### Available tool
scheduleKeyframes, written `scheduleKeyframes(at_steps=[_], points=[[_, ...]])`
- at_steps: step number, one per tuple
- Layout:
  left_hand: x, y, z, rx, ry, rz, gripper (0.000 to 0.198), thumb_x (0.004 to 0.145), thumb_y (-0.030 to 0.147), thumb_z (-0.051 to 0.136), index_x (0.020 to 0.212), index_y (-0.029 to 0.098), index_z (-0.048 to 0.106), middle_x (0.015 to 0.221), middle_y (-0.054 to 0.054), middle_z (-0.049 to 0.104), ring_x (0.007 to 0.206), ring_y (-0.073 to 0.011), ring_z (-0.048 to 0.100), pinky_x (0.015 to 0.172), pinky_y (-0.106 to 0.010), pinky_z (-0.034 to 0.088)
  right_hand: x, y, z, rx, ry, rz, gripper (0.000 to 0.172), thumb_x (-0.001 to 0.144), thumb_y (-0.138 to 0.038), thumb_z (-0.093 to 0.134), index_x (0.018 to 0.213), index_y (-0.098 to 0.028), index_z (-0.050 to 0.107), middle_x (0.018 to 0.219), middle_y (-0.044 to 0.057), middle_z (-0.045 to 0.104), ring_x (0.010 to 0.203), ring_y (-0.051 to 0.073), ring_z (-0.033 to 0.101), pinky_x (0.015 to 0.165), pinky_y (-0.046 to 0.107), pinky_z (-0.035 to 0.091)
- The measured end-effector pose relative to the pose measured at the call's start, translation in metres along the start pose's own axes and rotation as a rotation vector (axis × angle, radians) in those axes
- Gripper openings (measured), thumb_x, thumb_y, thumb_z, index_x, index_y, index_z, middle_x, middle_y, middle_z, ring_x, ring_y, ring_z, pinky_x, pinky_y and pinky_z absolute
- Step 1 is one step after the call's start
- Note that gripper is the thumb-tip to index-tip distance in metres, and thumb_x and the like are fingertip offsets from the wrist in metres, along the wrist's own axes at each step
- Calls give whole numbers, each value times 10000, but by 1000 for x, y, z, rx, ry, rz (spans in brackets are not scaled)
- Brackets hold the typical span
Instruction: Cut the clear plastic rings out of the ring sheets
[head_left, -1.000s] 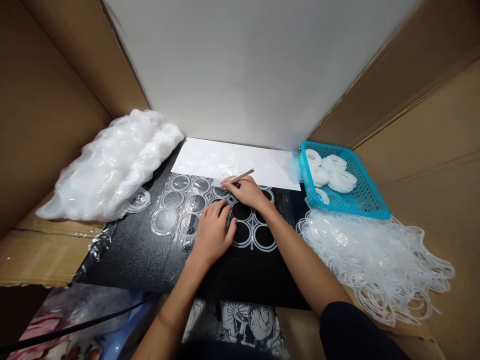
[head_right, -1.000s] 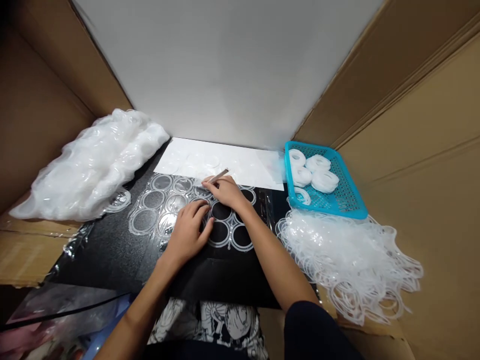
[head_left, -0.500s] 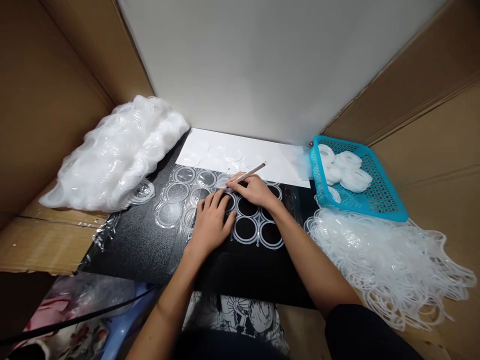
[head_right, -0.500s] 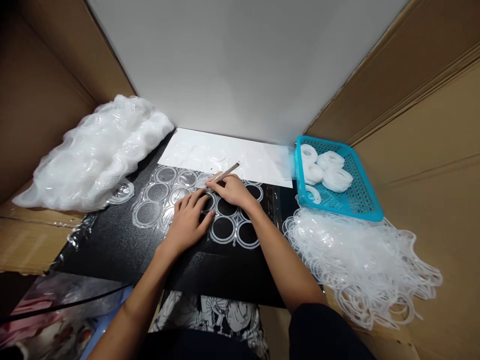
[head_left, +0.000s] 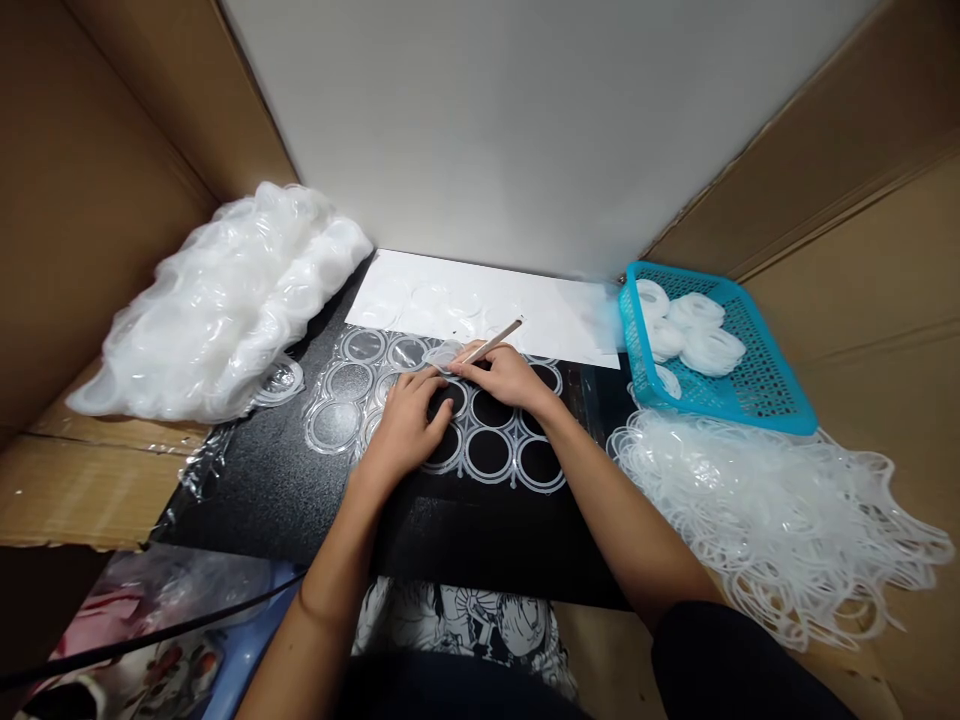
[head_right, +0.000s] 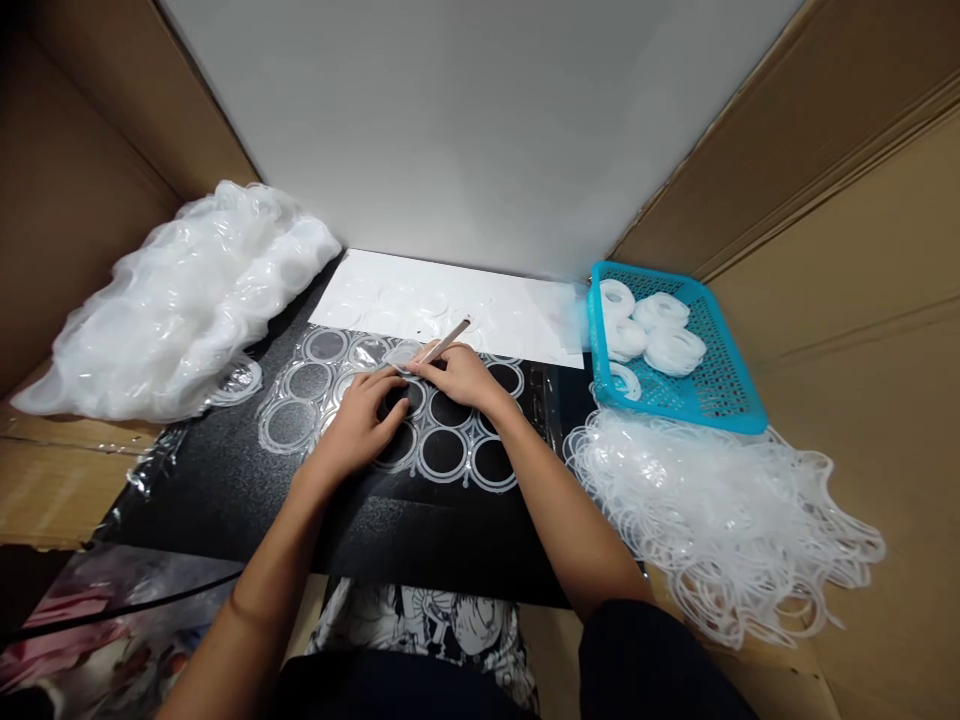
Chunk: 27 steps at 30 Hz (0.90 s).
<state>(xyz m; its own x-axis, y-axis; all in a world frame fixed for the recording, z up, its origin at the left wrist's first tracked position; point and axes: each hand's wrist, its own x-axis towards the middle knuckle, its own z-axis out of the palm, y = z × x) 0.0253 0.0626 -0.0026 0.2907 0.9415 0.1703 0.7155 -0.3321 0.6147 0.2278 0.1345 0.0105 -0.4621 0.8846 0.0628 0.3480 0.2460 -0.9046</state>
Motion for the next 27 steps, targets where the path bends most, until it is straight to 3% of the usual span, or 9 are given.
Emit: scheduleKeyframes(at_steps=[12,16,22,27], points=[[-5,2,2,54,16,16,308,1018,281,561,1294,200,670,1489,-88,622,1310,-303,548,1113,-520,447,0,-2,2,-27,20,27,161,950,-405,704,901,-276,786,1068,51,792,1041,248,734,999,426,575],[-8,8,3,102,36,65,268,1017,236,533,1226,204,698,1416,-68,680,1254,-293,566,1051,-482,472,-3,2,5,-123,35,-55,160,982,-371,667,912,-307,795,1070,36,795,1086,246,720,1049,441,558],[-17,18,15,324,29,76,383,1042,261,480,1391,192,622,1503,-100,615,1330,-350,518,1058,-522,437,-10,6,7,-285,-35,-250,256,1056,-352,529,1071,-297,779,1158,44,779,1132,236,689,1060,447,539],[-21,20,20,377,13,43,430,1060,262,427,1466,199,552,1579,-94,548,1396,-344,488,1108,-537,405,-6,7,13,-479,-49,-262,281,1058,-283,492,1149,-257,757,1247,72,764,1178,261,674,1067,459,523]])
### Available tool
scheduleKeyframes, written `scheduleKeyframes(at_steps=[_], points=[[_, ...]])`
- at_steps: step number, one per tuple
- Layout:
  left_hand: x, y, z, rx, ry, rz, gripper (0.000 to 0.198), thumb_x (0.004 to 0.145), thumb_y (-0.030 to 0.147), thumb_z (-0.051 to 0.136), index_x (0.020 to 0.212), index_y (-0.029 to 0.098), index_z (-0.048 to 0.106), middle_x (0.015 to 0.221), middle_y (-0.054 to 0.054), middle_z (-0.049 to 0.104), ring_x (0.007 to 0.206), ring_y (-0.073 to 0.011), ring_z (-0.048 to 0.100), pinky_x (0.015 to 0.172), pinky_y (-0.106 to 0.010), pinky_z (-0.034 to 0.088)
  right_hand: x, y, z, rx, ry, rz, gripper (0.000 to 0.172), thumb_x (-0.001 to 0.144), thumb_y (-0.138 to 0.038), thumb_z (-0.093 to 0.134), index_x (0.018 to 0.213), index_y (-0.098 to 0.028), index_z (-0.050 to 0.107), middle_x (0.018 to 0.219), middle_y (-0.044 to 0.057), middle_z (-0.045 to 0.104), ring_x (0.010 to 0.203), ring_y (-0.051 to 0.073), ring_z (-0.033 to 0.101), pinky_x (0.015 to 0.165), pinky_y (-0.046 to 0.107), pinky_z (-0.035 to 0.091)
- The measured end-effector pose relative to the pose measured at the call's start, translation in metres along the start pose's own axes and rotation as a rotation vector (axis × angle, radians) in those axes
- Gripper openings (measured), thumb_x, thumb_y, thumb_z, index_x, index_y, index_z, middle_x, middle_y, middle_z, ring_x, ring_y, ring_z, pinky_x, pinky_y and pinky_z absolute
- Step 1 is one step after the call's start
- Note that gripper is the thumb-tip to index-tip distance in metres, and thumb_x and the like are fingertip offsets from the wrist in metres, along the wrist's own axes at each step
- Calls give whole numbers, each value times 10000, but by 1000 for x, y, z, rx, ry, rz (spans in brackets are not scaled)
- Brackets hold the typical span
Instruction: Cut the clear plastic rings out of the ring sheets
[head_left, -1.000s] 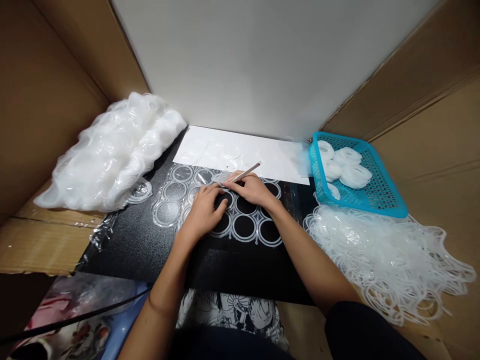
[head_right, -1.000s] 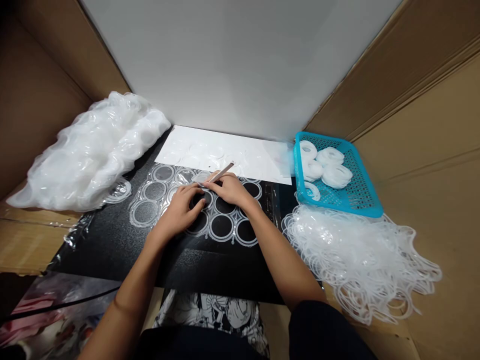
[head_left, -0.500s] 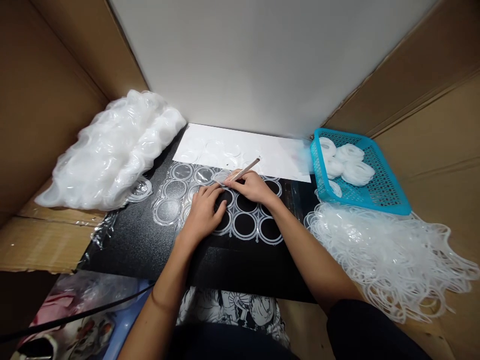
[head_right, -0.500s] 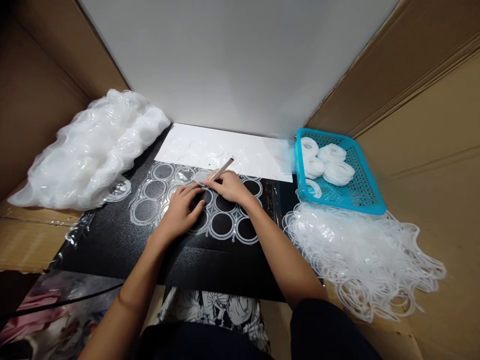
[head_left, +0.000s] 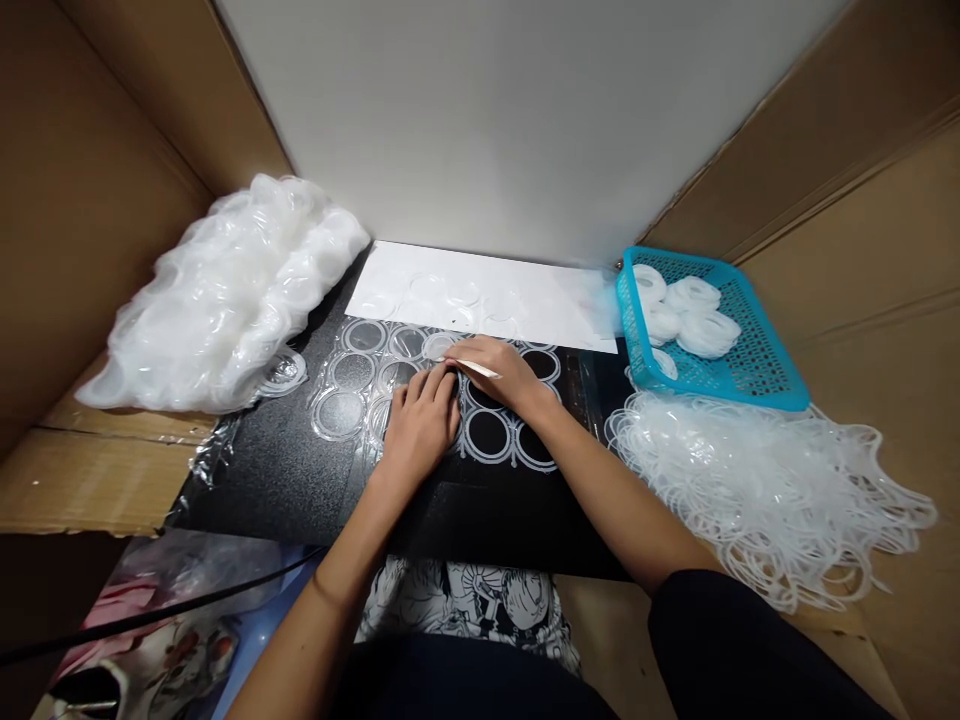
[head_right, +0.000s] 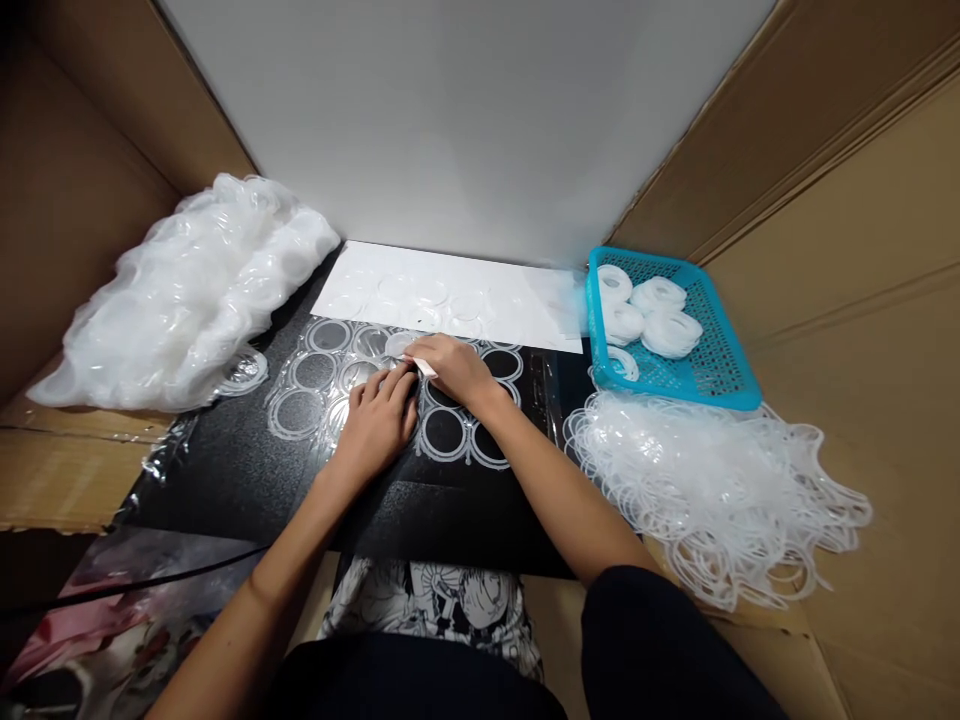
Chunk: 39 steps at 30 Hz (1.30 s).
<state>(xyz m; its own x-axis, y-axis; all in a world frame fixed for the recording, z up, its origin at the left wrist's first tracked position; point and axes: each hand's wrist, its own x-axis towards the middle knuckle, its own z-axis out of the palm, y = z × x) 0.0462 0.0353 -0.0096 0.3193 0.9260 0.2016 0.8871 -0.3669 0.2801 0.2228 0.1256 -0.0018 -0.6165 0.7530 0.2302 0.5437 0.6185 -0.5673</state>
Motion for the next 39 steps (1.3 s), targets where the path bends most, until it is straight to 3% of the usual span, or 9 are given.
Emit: scheduleKeyframes(at_steps=[7,14,18,20,23,25,28,35,39], points=[[-2,0,-3,22,-14,22,435,1059,269,424,1465,176,549,1577,-113,543,1409,-350,488,1131,-546,399,26,-1,-5,-170,143,127,357,1068,-245,420,1207,-194,745,1290,127,730,1153,288,686,997,440,543],[-6,-2,-6,6,1,52,392,1051,274,471,1421,232,595,1559,-76,560,1396,-345,492,1119,-543,421,70,38,-39,-234,370,249,354,1066,-274,420,1072,-199,766,1196,109,765,1064,274,701,943,411,540],[-8,-6,-8,-125,15,46,325,1030,262,539,1339,248,638,1515,-72,595,1378,-347,503,1117,-555,424,89,43,-42,-151,440,304,308,1053,-279,497,1026,-180,788,1152,118,787,1076,273,719,987,411,543],[-10,-9,-11,-266,42,33,263,1029,257,553,1270,239,656,1468,-77,621,1365,-311,526,1130,-514,434,90,32,-33,-21,412,280,281,1040,-311,556,1013,-183,805,1146,109,799,1086,264,732,1013,406,551],[-13,-18,-18,-425,93,-11,230,1045,269,533,1244,227,641,1426,-96,626,1344,-255,558,1161,-456,432,82,5,-11,174,245,182,237,1017,-340,615,1013,-230,824,1152,65,811,1119,238,740,1045,385,556],[-13,-28,-23,-382,100,-44,288,1041,289,542,1312,215,604,1447,-123,599,1371,-273,537,1200,-493,390,75,-10,4,240,130,164,210,1004,-339,635,1001,-263,832,1140,44,816,1121,232,745,1051,388,559],[-12,-42,-27,-230,56,-76,381,1031,302,559,1391,177,552,1498,-164,550,1428,-323,478,1235,-561,321,69,-21,17,301,64,205,200,991,-352,654,956,-278,836,1125,42,818,1118,242,750,1048,413,567],[-10,-55,-27,-127,-14,-90,423,1049,362,534,1438,198,511,1560,-141,516,1455,-313,449,1218,-542,327,66,-16,16,444,20,266,207,958,-421,686,960,-276,834,1107,38,820,1027,246,768,956,420,609],[-10,-55,-27,-113,-10,-91,424,1048,377,528,1438,210,515,1559,-134,518,1450,-313,452,1205,-537,333,63,-21,14,431,-6,285,180,951,-402,694,965,-288,833,1098,26,822,1048,251,763,985,432,596]])
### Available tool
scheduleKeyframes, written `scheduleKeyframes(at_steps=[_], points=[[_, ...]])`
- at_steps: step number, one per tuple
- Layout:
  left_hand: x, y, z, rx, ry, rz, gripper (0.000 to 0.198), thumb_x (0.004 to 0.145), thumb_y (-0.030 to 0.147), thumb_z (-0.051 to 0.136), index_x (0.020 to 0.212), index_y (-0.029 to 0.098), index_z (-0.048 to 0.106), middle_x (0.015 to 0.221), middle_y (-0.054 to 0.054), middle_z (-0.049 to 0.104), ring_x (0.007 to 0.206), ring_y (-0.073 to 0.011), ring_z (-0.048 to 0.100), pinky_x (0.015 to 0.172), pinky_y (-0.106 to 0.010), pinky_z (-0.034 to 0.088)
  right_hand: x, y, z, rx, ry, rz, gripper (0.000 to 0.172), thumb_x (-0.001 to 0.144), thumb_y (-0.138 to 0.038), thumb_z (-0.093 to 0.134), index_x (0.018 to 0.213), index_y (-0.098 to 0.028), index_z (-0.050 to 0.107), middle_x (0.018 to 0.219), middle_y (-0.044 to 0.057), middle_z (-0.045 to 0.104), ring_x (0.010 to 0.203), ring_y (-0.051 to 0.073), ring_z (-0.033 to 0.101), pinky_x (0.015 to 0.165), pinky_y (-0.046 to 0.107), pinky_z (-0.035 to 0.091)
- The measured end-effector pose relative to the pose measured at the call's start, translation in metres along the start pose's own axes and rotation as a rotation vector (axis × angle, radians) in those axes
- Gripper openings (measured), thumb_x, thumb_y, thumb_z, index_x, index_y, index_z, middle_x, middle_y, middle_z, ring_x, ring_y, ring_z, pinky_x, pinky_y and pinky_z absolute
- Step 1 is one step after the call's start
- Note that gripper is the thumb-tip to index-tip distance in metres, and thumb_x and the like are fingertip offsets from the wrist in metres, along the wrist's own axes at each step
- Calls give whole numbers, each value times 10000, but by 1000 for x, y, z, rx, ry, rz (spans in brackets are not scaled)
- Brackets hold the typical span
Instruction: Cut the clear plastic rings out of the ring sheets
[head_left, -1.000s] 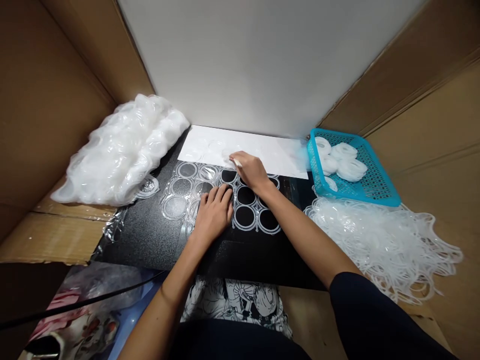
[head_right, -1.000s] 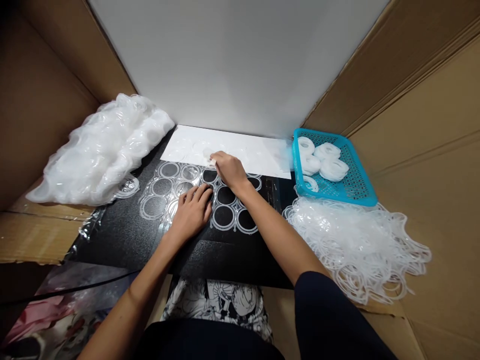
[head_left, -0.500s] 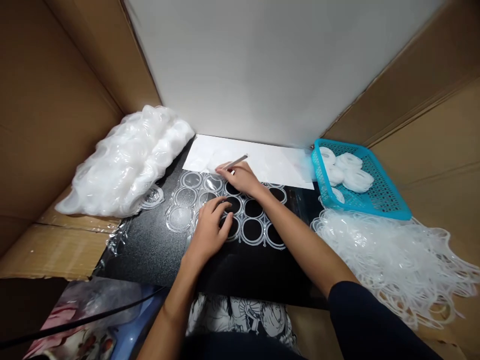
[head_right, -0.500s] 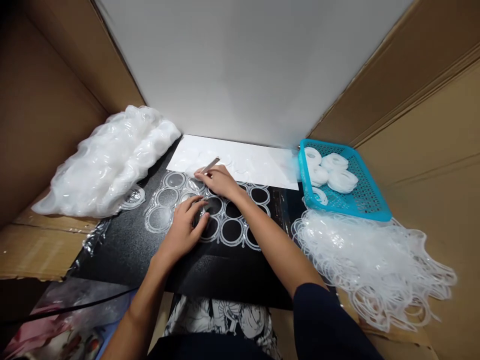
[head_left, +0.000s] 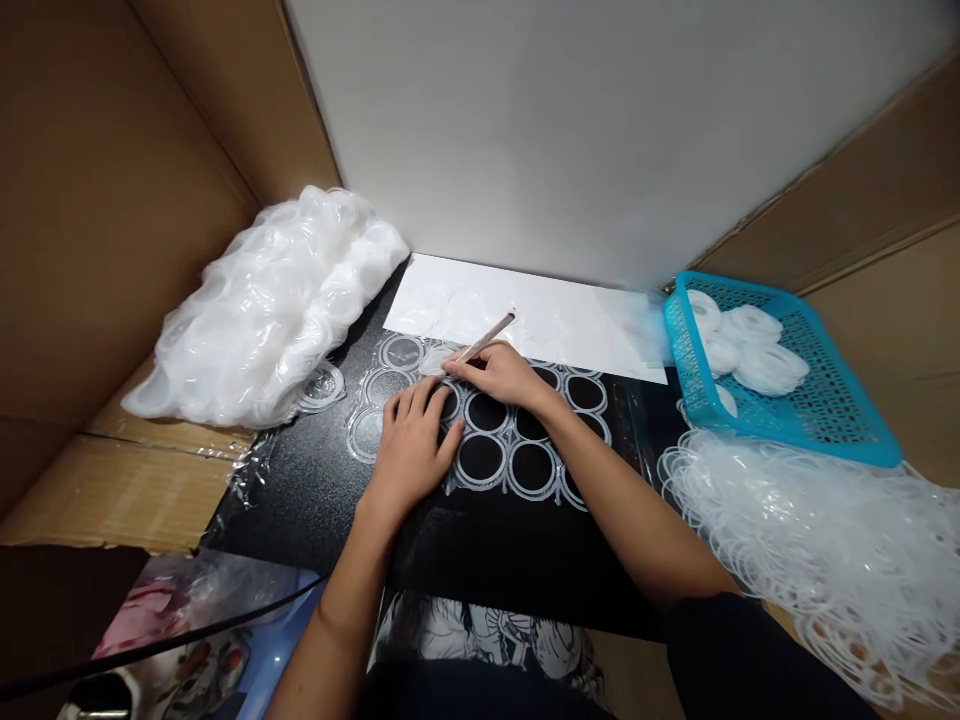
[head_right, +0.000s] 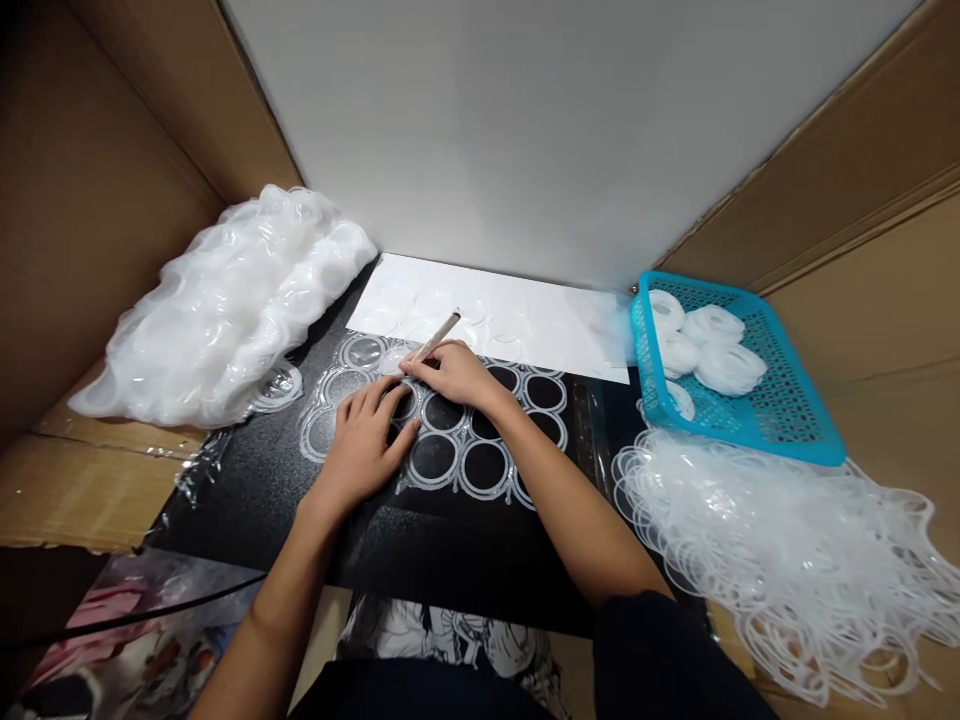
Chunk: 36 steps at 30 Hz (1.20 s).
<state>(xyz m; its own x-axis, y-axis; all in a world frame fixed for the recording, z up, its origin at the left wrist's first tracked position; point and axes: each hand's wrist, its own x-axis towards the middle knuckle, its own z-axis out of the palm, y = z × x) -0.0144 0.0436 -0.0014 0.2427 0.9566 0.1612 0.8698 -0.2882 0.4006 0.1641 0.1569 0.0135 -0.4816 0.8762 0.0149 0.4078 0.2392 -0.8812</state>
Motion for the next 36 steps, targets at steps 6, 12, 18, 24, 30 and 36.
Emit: scheduleKeyframes(at_steps=[6,12,18,24,30,36], points=[[0,2,-1,-2,0,-8,424,1050,374,518,1436,200,525,1557,-136,521,1448,-312,455,1205,-532,332,-3,-4,2,-14,-14,-58,146,949,-374,696,937,-311,827,1086,24,815,1054,243,752,990,438,594],[0,1,-1,-3,1,-18,432,1045,394,521,1435,209,536,1568,-128,513,1453,-314,455,1210,-527,335,-3,-2,2,-17,-35,-85,145,959,-369,685,948,-304,815,1060,28,806,1023,226,744,978,413,588],[0,2,0,28,-7,-17,453,1054,407,488,1457,201,519,1583,-123,509,1455,-309,451,1218,-521,328,-5,0,8,-123,0,-155,178,992,-348,644,962,-308,816,1068,35,797,1031,230,734,982,410,577],[-2,8,7,95,12,-19,543,1063,384,422,1561,169,438,1624,-131,486,1483,-348,430,1247,-567,285,-14,7,21,-332,49,-253,303,1074,-375,492,1132,-303,781,1208,35,775,1136,236,710,1028,417,560],[-5,9,7,101,22,-14,502,1062,368,432,1503,142,512,1596,-145,520,1482,-343,447,1256,-556,294,1,1,17,-349,150,-232,302,1056,-323,508,1124,-258,795,1221,70,783,1159,257,724,1046,438,559],[-8,8,3,61,66,12,450,1052,339,467,1451,150,548,1548,-128,568,1453,-327,475,1258,-535,302,0,-8,9,-107,84,-70,169,959,-376,679,902,-295,816,1104,25,818,1048,247,761,1004,435,588]])
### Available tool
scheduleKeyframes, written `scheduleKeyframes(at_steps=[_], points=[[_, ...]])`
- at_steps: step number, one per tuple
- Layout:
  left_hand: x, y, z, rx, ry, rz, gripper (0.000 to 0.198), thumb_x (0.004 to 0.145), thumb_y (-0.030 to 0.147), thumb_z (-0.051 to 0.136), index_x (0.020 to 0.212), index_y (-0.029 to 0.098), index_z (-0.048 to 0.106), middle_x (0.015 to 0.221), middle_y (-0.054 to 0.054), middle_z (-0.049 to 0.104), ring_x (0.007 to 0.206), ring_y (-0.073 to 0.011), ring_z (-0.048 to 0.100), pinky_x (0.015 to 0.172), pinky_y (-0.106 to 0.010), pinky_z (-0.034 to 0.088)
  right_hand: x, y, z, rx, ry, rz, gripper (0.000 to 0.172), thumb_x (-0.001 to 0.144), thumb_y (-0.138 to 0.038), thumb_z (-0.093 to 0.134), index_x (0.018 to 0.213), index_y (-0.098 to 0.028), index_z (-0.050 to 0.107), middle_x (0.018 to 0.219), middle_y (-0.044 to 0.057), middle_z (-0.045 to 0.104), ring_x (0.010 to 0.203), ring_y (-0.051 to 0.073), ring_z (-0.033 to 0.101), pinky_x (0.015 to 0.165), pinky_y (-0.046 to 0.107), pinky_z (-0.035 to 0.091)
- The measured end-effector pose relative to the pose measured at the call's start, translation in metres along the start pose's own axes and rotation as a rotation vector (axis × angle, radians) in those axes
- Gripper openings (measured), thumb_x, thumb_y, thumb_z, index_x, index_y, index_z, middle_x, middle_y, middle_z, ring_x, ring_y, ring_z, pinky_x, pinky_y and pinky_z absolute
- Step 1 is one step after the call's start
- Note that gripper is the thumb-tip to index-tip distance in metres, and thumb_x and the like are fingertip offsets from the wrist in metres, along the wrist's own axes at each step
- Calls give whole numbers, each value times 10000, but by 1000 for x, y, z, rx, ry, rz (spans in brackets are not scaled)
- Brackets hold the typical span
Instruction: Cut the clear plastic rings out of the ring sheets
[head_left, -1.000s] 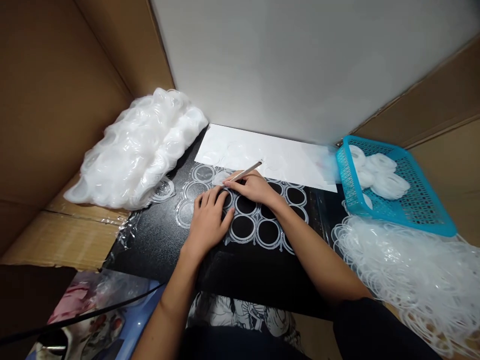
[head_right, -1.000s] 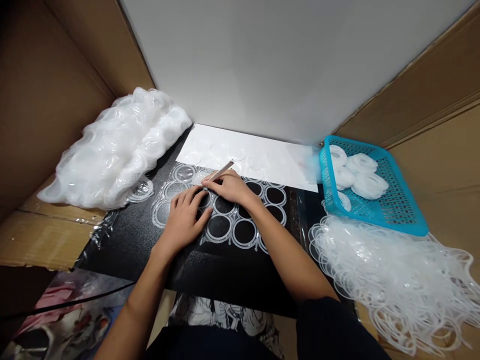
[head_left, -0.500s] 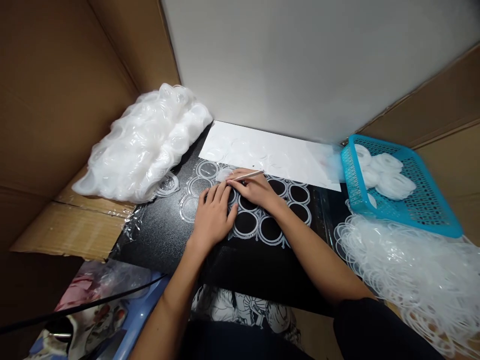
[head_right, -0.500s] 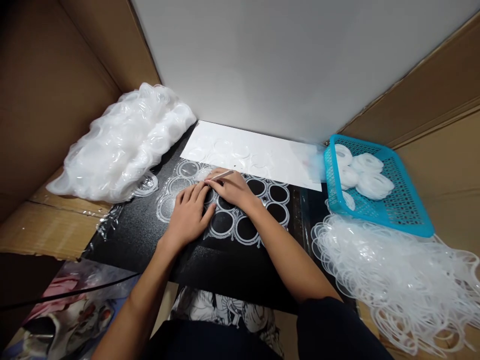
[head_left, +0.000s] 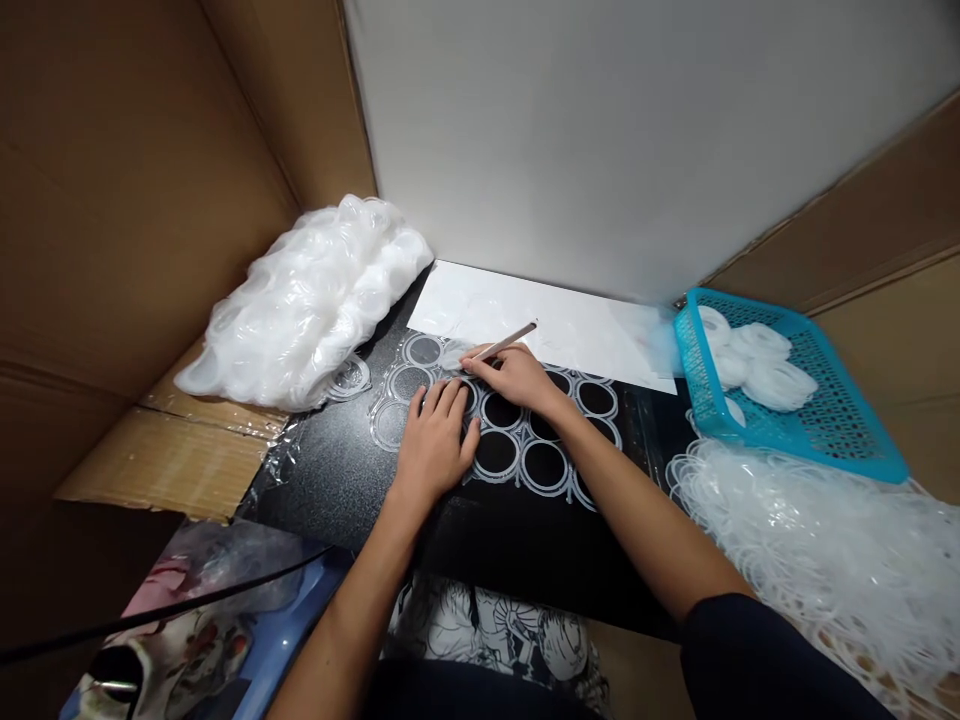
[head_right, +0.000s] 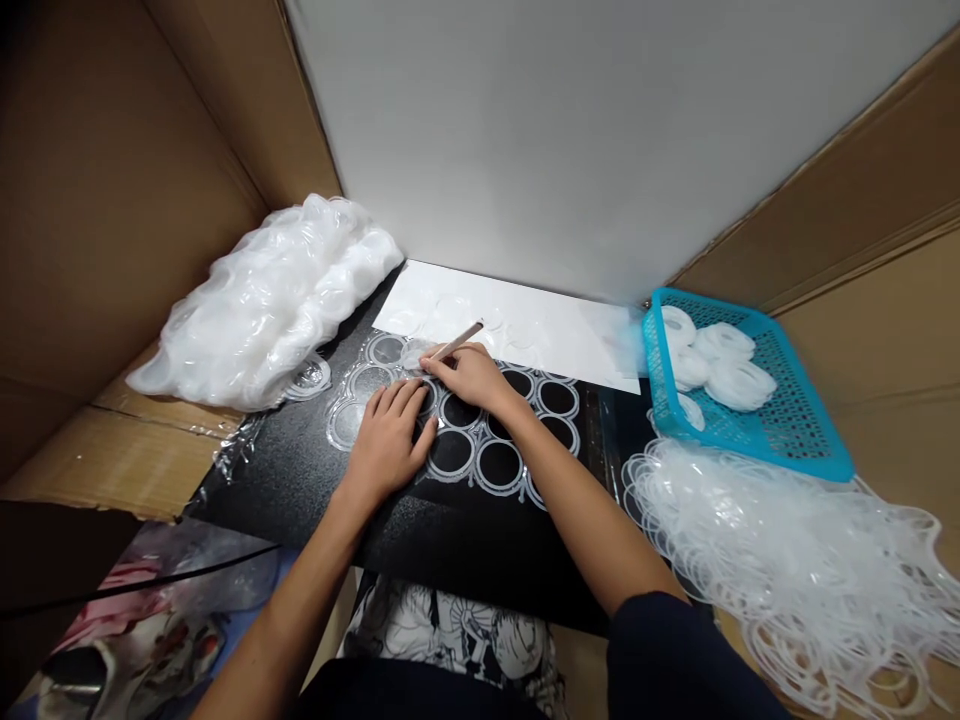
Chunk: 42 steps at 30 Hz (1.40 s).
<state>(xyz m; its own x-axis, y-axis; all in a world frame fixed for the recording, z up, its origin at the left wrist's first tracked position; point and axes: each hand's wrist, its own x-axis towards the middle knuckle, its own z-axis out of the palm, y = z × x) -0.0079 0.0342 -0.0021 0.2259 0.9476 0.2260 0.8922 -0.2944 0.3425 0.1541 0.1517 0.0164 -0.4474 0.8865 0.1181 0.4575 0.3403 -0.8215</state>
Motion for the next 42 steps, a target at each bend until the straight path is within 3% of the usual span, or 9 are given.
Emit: scheduleKeyframes(at_steps=[16,21,25,28,33,38,42], points=[[2,1,0,15,-18,-9,471,1044,352,465,1482,191,522,1536,-111,581,1443,-328,478,1241,-548,308,-11,7,11,-53,24,-78,218,994,-367,620,962,-294,823,1102,43,810,1065,245,744,1030,448,562],[3,1,-1,1,-23,-16,494,1046,350,465,1507,175,486,1548,-112,567,1432,-315,486,1245,-546,304,-21,6,22,-214,53,-218,304,1065,-336,499,1077,-262,793,1140,68,794,1087,241,718,1021,406,543],[3,1,0,15,-14,-17,476,1053,350,453,1490,167,503,1563,-126,555,1444,-320,480,1241,-547,308,-20,3,27,-431,18,-239,322,1072,-252,455,1178,-215,757,1202,111,774,1115,274,691,997,412,527],[2,1,2,24,-9,-26,445,1055,340,440,1461,184,536,1552,-126,567,1447,-322,483,1239,-545,312,-6,-2,19,-584,38,-208,315,1057,-210,463,1224,-195,729,1226,129,753,1117,287,673,942,395,529],[1,1,1,4,-6,-20,434,1049,331,455,1451,195,548,1544,-115,570,1447,-330,474,1239,-547,321,44,1,-15,-688,181,-162,340,1042,-176,437,1206,-176,735,1217,138,746,1082,294,678,893,384,513],[1,0,1,-23,9,-23,413,1039,318,501,1420,173,566,1516,-113,586,1403,-356,483,1214,-560,361,86,10,-39,-588,286,-120,378,1055,-222,400,1148,-189,765,1192,124,763,1061,297,698,922,414,521],[1,-2,-2,-131,33,-28,350,1041,318,532,1361,191,597,1458,-111,619,1389,-331,507,1204,-541,385,92,3,-28,-355,374,-97,310,1041,-309,495,1033,-206,788,1153,114,788,1048,281,721,982,436,541]])
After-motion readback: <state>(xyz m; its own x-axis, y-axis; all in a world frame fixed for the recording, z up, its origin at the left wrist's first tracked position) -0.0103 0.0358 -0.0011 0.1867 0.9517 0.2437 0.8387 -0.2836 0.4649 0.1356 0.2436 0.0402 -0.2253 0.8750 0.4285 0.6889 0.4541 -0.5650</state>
